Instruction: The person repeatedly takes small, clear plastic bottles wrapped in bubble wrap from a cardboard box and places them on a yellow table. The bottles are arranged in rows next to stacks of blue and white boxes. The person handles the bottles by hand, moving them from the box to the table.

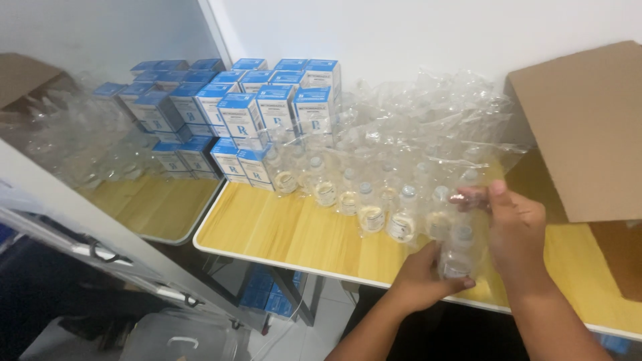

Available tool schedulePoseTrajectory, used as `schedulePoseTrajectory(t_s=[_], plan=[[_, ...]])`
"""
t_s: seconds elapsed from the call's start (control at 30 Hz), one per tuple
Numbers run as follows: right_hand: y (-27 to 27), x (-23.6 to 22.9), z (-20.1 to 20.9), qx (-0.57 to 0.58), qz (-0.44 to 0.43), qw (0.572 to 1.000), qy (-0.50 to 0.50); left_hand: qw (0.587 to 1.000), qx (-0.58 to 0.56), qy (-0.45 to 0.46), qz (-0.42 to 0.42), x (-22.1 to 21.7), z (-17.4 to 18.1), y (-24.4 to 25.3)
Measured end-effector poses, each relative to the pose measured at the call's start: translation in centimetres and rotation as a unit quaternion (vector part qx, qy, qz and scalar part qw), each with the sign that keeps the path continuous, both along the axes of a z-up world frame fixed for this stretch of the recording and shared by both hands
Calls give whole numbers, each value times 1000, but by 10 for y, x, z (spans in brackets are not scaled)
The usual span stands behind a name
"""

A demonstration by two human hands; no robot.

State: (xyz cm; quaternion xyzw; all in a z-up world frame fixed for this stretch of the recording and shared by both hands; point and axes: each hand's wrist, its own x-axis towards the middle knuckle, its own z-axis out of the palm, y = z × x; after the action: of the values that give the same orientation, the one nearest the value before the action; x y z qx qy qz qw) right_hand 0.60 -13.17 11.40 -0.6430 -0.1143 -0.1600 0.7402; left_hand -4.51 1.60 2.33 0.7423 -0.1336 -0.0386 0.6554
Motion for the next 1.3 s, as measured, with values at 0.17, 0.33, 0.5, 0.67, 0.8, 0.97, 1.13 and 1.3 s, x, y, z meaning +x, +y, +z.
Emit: schedulePoseTrajectory(t_s=[0.17, 0.33, 0.5, 0.67, 0.8, 0.97, 1.13, 1.3], plan=[[28, -15, -16, -136, 91, 972, -169, 987, -158, -10, 22, -9, -14, 38], [96, -23, -71, -168, 108, 971, -130, 965, -90, -106, 224, 6, -18, 127], [170, -24, -73, -242, 195, 944, -112, 914, 21, -156, 374, 27, -15, 219], [223, -3, -68, -304, 233, 919, -95, 916, 4, -138, 376, 56, -33, 278], [248, 13, -81, -308, 236, 917, -90, 928, -40, -126, 349, 66, -33, 288], [265, 32, -104, -349, 203, 890, -213, 903, -10, -114, 414, 73, -31, 285], [263, 31, -109, -348, 186, 897, -200, 882, 96, -114, 447, 67, -22, 271], [257, 28, -112, -367, 151, 896, -200, 865, 217, -138, 431, 62, -18, 267]])
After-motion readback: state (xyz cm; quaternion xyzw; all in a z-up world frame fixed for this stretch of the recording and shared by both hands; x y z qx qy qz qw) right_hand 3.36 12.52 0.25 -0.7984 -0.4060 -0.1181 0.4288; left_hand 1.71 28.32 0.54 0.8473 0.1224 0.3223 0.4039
